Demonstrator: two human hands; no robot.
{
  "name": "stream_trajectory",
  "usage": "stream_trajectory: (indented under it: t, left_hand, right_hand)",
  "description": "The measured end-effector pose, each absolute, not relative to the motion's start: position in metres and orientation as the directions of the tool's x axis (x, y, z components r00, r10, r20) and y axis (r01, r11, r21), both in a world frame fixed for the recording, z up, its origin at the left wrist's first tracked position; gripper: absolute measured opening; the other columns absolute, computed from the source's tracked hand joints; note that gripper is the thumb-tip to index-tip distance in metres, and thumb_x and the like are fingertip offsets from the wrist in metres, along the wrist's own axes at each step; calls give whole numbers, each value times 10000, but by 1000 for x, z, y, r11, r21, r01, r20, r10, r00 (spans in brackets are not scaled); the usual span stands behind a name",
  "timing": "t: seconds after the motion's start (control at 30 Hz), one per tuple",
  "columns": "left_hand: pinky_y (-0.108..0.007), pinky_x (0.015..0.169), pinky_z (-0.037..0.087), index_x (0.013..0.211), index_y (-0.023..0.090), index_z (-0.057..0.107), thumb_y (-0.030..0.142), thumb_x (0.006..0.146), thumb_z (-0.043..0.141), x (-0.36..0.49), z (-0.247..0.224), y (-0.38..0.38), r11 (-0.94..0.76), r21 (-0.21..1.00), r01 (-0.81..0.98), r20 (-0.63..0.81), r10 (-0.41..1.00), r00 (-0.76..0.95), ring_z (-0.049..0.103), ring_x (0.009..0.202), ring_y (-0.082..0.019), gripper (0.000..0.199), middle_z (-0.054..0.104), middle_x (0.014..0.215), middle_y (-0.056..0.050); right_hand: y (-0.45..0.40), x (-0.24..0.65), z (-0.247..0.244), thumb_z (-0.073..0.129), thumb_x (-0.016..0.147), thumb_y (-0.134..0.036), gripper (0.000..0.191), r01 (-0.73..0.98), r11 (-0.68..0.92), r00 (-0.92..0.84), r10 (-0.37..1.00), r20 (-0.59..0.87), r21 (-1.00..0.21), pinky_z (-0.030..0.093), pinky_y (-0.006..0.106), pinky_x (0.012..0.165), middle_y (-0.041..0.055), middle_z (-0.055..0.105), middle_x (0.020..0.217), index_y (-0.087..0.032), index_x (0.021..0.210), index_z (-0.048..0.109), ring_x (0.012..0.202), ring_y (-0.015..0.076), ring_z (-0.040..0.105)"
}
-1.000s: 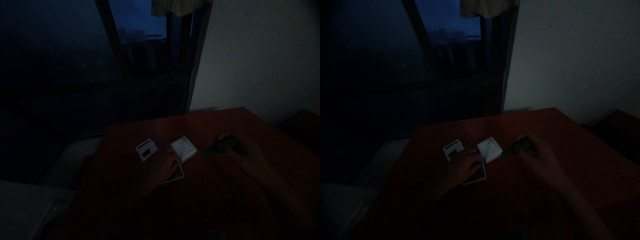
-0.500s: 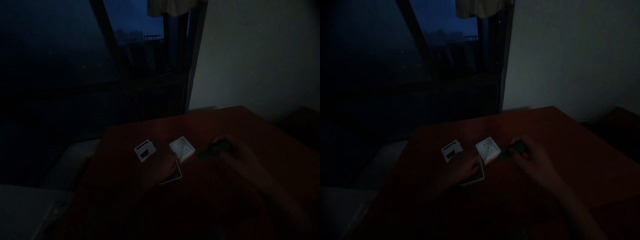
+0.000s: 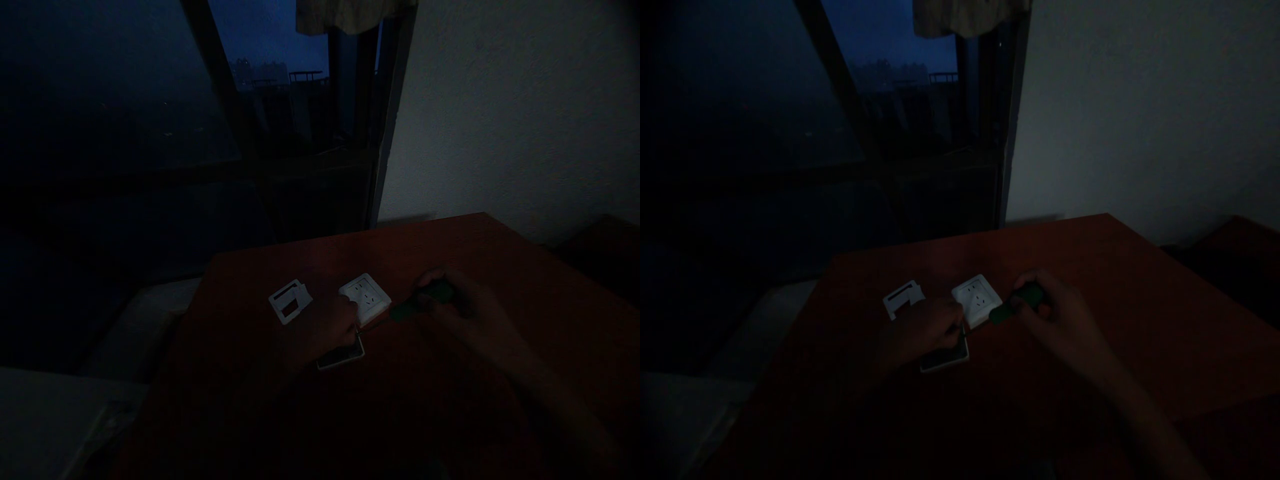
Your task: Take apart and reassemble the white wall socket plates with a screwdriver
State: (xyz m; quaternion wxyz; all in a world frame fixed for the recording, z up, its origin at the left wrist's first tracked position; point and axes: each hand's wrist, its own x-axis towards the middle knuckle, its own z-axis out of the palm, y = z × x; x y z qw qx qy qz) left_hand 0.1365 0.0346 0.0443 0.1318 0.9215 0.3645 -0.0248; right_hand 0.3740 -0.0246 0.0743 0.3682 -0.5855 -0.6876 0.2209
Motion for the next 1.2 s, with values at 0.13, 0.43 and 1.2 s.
stream_trajectory:
  t: [0.13, 0.43, 1.2]
  left_hand:
    - [-243, 576, 427, 830, 190, 625, 212, 798, 562, 130, 39, 32, -645, 316, 696, -172, 682, 710, 624, 706, -179, 74, 667, 816, -45]
    - [-228, 631, 422, 881, 209, 628, 139, 835, 516, 125, 31, 25, -590, 426, 686, -36, 747, 664, 620, 755, -149, 140, 668, 862, -18]
    - [-411, 980, 461, 1061, 243, 668, 284, 892, 340, -55, -41, -41, -11, 314, 949, 64, 998, -10, 600, 1095, -251, 371, 650, 1187, -43]
  right_hand:
    - [-24, 374, 74, 544, 840, -264, 141, 636, 220, -46, 968, 249, -739, 481, 312, 681, 35, 664, 927, -230, 975, 571, 838, 206, 626]
    - [-23, 375, 75, 550, 846, -284, 136, 655, 224, -55, 966, 251, -721, 485, 313, 671, 35, 666, 924, -235, 972, 569, 834, 209, 628]
    - [-14, 355, 80, 557, 848, -300, 141, 632, 266, -78, 956, 282, -728, 512, 333, 723, 41, 670, 963, -238, 974, 577, 885, 222, 639]
